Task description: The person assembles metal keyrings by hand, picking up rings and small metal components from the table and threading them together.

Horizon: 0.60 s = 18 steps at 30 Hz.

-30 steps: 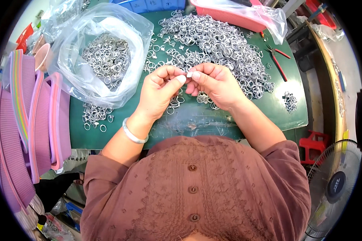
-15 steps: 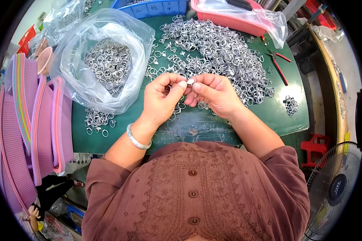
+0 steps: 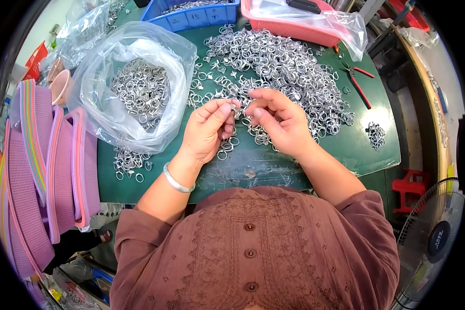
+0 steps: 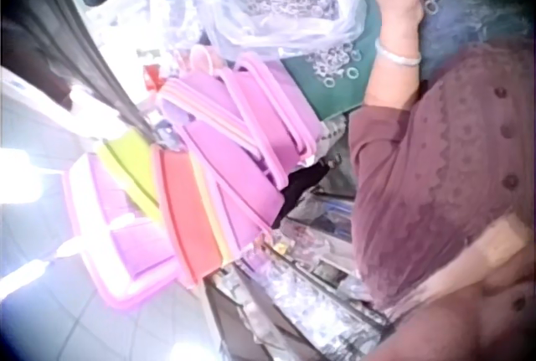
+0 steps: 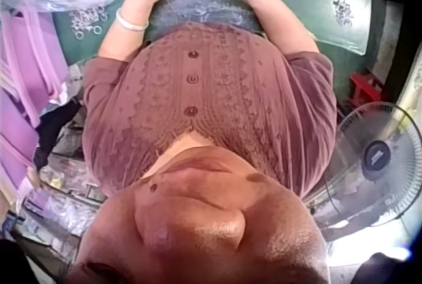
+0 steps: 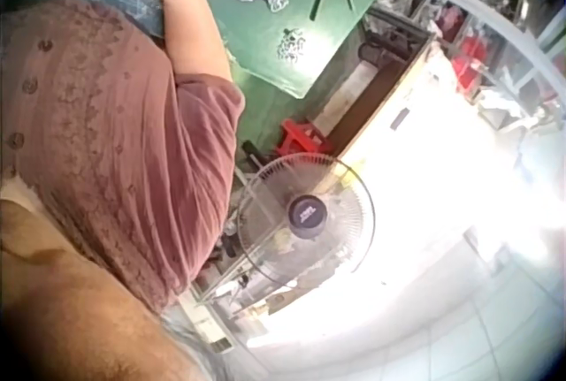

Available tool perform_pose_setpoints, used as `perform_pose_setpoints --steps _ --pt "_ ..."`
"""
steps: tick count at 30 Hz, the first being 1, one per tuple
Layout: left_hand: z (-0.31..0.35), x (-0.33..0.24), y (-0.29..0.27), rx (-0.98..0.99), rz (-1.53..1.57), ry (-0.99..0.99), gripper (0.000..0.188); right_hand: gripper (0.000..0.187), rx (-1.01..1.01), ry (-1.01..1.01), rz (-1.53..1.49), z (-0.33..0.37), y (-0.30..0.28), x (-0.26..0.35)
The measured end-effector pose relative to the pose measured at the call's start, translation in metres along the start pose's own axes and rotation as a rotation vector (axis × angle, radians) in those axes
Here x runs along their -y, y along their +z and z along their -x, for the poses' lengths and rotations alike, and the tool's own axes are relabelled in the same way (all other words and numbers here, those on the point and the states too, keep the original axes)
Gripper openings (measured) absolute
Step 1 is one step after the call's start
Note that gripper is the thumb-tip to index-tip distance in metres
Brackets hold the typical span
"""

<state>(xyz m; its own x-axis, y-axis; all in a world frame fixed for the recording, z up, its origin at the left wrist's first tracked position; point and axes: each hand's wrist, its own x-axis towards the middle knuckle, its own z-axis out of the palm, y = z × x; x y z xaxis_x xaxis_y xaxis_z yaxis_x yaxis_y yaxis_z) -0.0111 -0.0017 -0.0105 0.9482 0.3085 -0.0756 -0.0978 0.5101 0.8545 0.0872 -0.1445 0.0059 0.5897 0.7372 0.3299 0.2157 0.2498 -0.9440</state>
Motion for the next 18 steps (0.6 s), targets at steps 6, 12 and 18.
perform_pose_setpoints --steps 6,12,18 --pt "0.000 -0.002 -0.004 0.082 0.113 -0.048 0.019 0.020 -0.012 0.000 0.093 -0.002 -0.007 -0.003" --pt "-0.003 -0.003 -0.009 0.094 0.218 -0.065 0.019 0.016 0.000 -0.064 0.304 -0.004 -0.007 -0.010" --pt "-0.007 -0.013 -0.019 -0.027 0.340 -0.047 0.028 0.009 0.200 -0.381 0.727 -0.008 0.000 -0.014"
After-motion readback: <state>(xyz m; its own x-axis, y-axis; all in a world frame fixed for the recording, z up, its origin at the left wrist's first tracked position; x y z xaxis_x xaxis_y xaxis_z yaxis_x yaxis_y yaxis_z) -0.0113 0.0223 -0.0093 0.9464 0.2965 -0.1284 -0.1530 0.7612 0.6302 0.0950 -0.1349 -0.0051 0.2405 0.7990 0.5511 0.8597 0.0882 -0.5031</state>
